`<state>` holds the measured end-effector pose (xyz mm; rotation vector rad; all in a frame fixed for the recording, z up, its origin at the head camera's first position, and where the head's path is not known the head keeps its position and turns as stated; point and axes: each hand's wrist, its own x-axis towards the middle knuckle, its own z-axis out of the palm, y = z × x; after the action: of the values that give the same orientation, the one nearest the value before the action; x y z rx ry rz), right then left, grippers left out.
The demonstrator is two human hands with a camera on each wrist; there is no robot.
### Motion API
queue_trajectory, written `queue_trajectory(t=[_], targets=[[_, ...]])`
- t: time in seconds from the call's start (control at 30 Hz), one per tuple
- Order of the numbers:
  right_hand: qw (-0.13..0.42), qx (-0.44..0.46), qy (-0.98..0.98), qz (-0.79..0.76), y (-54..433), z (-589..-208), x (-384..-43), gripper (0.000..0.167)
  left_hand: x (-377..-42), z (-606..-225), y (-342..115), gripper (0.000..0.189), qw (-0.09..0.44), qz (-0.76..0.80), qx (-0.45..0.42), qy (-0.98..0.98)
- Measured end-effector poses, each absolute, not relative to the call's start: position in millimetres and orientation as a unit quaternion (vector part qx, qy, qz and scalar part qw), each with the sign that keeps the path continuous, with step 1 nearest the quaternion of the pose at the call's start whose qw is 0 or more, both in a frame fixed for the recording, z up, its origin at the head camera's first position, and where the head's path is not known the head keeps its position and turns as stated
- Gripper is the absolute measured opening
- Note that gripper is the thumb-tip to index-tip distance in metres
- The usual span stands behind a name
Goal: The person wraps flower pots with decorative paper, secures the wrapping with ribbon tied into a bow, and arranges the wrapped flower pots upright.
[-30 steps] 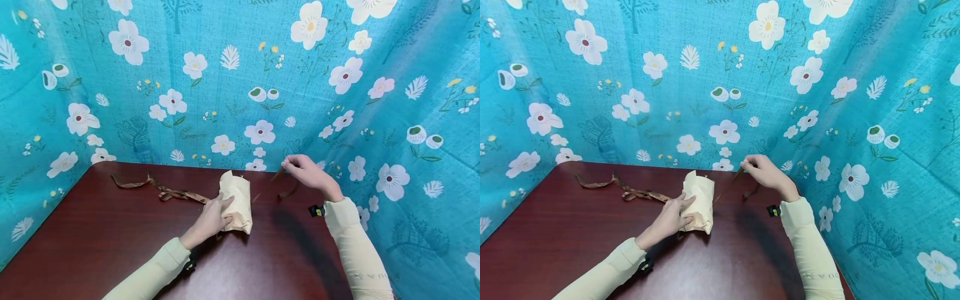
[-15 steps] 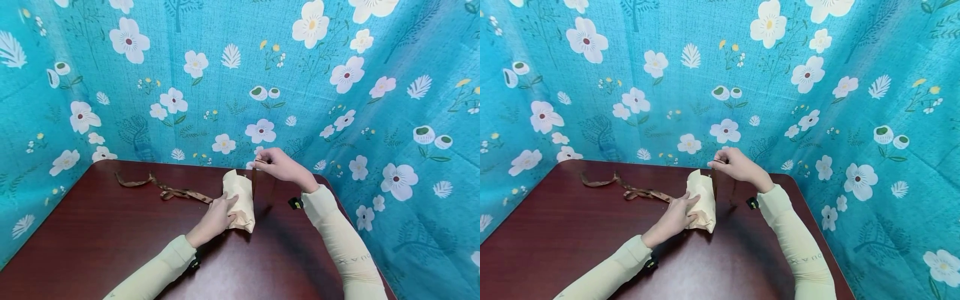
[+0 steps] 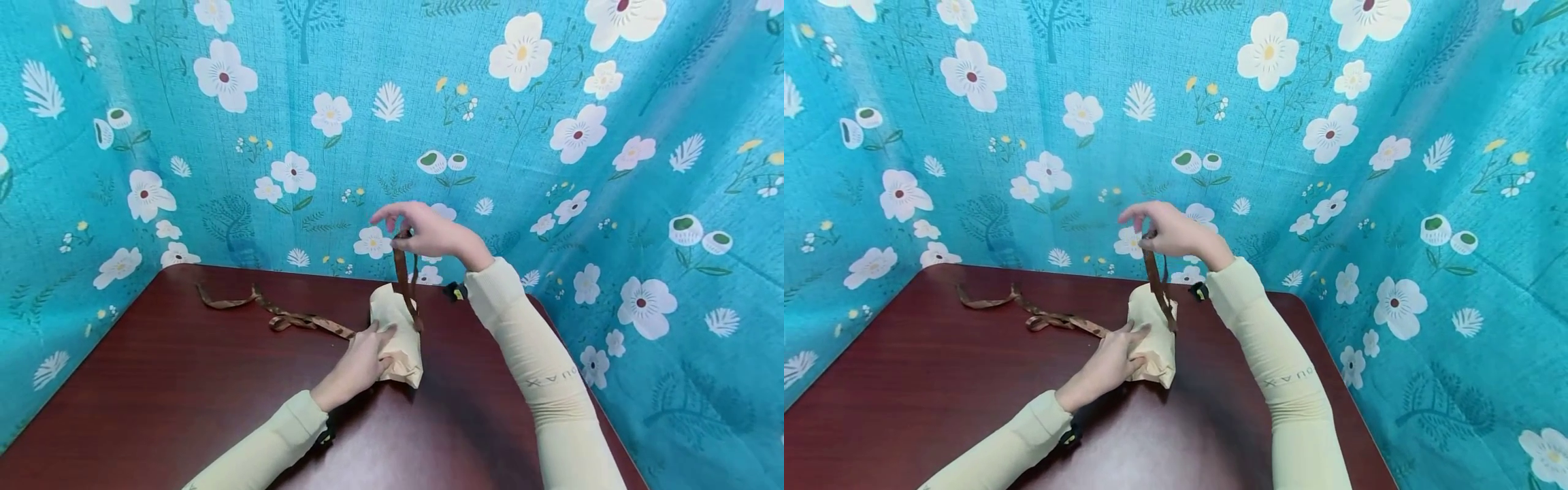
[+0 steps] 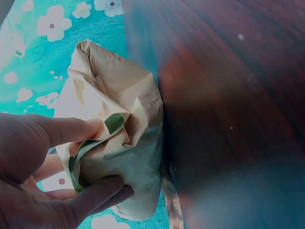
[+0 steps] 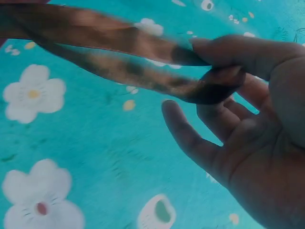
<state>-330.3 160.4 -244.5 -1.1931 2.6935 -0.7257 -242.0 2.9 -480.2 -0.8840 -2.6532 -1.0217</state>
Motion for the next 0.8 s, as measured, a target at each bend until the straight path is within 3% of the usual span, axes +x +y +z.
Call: queue_trajectory(t=[0.17, 0.4, 0.8], targets=[[0.026, -0.410, 0.889, -0.204, 126.0, -230.0, -342.5, 0.043, -241.6, -483.8, 1.6, 0.059, 0.105, -0.333, -0.307, -0.885], [0.042, -0.421, 0.890, -0.168, 82.6, -231.2, -360.4, 0.040, -236.5, -482.8, 6.2, 0.060, 0.086, -0.328, -0.291, -0.895], [0.102, -0.493, 0.860, -0.087, -8.4, -283.3, -356.6, 0.039, -236.5, -483.4, 5.0, 0.060, 0.124, -0.288, -0.313, -0.896]])
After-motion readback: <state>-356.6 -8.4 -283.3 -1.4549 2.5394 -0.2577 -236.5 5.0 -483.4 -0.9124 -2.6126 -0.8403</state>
